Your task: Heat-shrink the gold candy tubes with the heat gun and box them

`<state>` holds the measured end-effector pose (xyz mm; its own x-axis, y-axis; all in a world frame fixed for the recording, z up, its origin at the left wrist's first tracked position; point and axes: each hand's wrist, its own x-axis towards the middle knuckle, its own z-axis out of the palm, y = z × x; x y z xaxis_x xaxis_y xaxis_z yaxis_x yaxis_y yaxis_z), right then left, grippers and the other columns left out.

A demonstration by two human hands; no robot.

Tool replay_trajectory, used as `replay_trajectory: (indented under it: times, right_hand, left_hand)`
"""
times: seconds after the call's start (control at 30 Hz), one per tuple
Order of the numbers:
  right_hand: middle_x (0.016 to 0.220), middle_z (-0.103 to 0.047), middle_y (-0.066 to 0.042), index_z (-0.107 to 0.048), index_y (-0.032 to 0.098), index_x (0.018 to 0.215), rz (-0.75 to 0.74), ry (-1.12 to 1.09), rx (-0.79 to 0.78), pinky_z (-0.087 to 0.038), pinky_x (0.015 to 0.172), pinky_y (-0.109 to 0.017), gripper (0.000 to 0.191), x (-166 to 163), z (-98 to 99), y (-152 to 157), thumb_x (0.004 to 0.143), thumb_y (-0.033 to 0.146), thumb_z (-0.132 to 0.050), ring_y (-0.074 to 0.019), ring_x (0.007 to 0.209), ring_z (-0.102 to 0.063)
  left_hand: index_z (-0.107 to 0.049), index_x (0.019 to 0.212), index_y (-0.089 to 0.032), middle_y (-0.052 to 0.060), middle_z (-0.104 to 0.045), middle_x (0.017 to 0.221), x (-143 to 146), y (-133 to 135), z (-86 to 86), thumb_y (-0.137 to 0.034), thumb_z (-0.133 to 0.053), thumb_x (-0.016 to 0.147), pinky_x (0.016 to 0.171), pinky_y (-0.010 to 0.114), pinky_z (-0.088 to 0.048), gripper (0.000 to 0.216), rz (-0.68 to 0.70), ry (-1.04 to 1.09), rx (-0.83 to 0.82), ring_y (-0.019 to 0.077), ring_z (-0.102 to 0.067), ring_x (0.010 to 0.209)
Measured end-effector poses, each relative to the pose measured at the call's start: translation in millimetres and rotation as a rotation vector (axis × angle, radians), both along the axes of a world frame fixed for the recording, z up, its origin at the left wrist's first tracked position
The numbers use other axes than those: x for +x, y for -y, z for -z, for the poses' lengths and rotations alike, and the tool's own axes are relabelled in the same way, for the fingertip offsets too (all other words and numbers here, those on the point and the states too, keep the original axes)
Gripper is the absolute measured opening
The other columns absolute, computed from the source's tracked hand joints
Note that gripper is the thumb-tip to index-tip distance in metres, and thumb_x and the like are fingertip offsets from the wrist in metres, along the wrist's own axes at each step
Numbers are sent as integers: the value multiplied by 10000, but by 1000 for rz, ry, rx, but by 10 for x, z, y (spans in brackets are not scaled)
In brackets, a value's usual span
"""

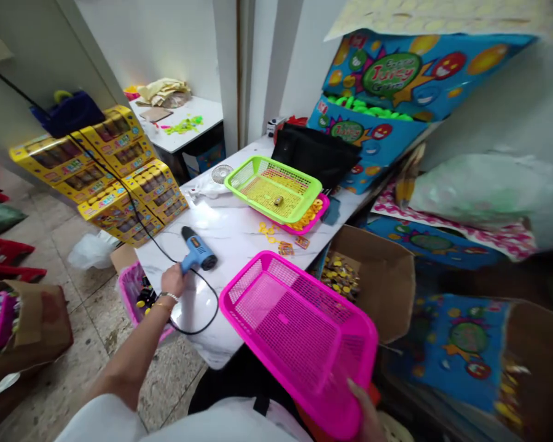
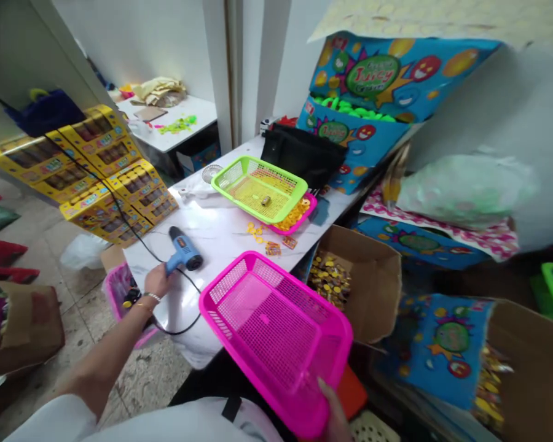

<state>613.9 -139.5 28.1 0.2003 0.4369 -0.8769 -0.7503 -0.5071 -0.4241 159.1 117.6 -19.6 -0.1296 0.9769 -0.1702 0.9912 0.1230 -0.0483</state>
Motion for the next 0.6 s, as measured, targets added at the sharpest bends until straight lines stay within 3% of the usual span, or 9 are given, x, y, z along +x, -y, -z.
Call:
replay_trajectory:
  times: [0.13,0.27,0.37,0.47,0.6]
  right_hand:
    - [984,-770,-108,-753,180,974,27,-109,108,-553,945,-483,519,-383,72,-237,543,448,-865,-315,946,-729]
    - [1031,-762,-117,-744,175,993,-7,-130,261,-521,992,-484,476,-695,227,-534,602,426,-850,-303,986,-720]
    - [1069,-756,-95,-715,203,1073,-8,-107,380,-503,1016,-490,454,-863,264,-877,669,387,-808,-287,1025,-711]
    - [1116,-745,-82,-686,209,1143,-29,-86,461,-503,1025,-477,491,-962,255,-1204,684,349,-790,-282,1091,-687]
    - [1179,-726,-77,-671,184,1184,-36,-16,456,-498,1042,-438,535,-1043,367,-1426,712,405,-786,-278,1140,-661]
  left_hand:
    - [-530,1220,-100,194,-668,1110,-646,-110,-11,-450,-453,921,864,417,-462,467,-49,-49,-49,341,-636,1034]
    - [-541,1261,-84,216,-656,1131,-836,-216,75,-462,-522,846,912,463,-454,561,-115,17,-2,376,-611,1085]
    - [-533,1291,-69,243,-575,1269,-712,-139,168,-465,-518,832,969,519,-440,606,-224,134,267,396,-541,1200]
    - [-533,1275,-60,231,-570,1240,-426,122,229,-479,-483,852,1015,541,-430,598,-281,299,511,380,-508,1232]
    - [-523,1228,-120,177,-591,1159,180,615,227,-447,-489,881,952,487,-507,477,-253,543,556,320,-559,1141]
